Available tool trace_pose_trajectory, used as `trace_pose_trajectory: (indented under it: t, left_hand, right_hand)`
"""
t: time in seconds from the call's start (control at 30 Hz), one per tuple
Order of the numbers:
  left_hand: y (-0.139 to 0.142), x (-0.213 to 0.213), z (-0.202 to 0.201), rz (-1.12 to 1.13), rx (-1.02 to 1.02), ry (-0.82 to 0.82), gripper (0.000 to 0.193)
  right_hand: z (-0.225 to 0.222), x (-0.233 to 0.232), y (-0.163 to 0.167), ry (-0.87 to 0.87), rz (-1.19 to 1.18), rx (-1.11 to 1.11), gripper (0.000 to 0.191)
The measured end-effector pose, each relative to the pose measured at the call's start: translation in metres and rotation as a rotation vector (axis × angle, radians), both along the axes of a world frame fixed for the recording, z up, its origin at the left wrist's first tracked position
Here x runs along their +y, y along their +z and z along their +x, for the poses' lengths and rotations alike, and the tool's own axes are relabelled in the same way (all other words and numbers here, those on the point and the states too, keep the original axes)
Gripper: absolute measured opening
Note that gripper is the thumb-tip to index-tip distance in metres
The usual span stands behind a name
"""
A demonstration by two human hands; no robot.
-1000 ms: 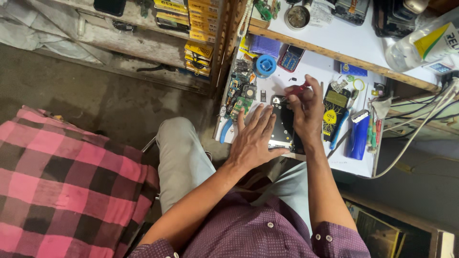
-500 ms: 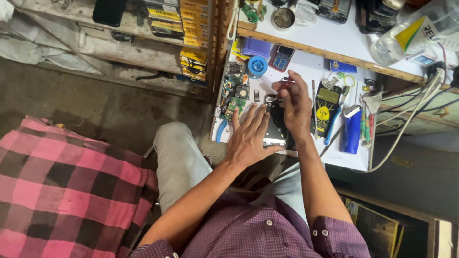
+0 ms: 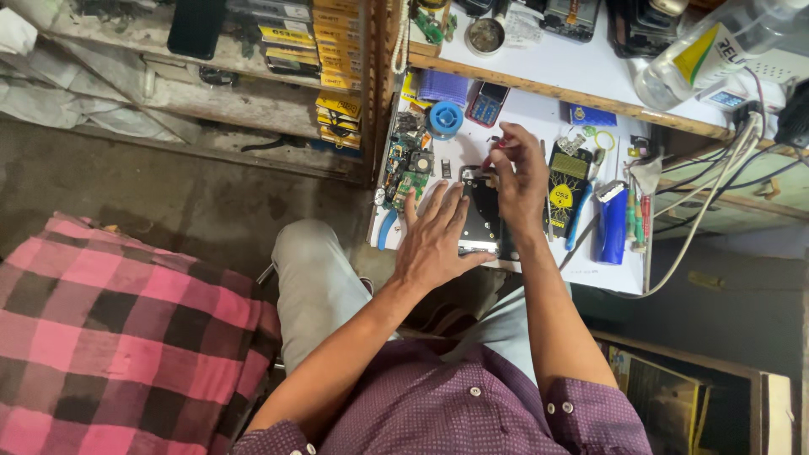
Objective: The person sits at a repair bench working on a disassembled smartphone. They hold the phone chassis steady with one hand while using a red screwdriver to unscrew and adjust internal components, occasionally repositioning the phone and picking at small parts on the workbench.
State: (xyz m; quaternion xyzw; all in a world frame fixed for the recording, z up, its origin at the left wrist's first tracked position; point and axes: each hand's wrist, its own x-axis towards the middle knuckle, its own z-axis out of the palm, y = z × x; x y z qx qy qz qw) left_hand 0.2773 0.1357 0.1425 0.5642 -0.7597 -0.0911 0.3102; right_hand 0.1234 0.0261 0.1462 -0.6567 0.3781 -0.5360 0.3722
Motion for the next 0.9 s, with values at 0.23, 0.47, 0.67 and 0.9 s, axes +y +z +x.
trace_pose_trajectory:
  t: [0.23, 0.47, 0.67, 0.9]
  left_hand:
    - [-0.001, -0.002, 0.002, 0.03, 0.023, -0.002, 0.098]
    - [0.0, -0.005, 0.006, 0.024, 0.01, -0.004, 0.099]
    - [0.004, -0.004, 0.009, 0.033, 0.015, -0.032, 0.098]
    - [0.005, -0.005, 0.01, 0.008, 0.019, -0.025, 0.097]
  right_hand:
    - [0.007, 0.001, 0.01, -0.049, -0.067, 0.186, 0.04]
    - [0.018, 0.01, 0.025, -0.096, -0.113, 0.26, 0.044]
    - [0.018, 0.017, 0.032, -0.141, -0.094, 0.316, 0.043]
    - [0.019, 0.019, 0.039, -0.092, -0.212, 0.327, 0.045]
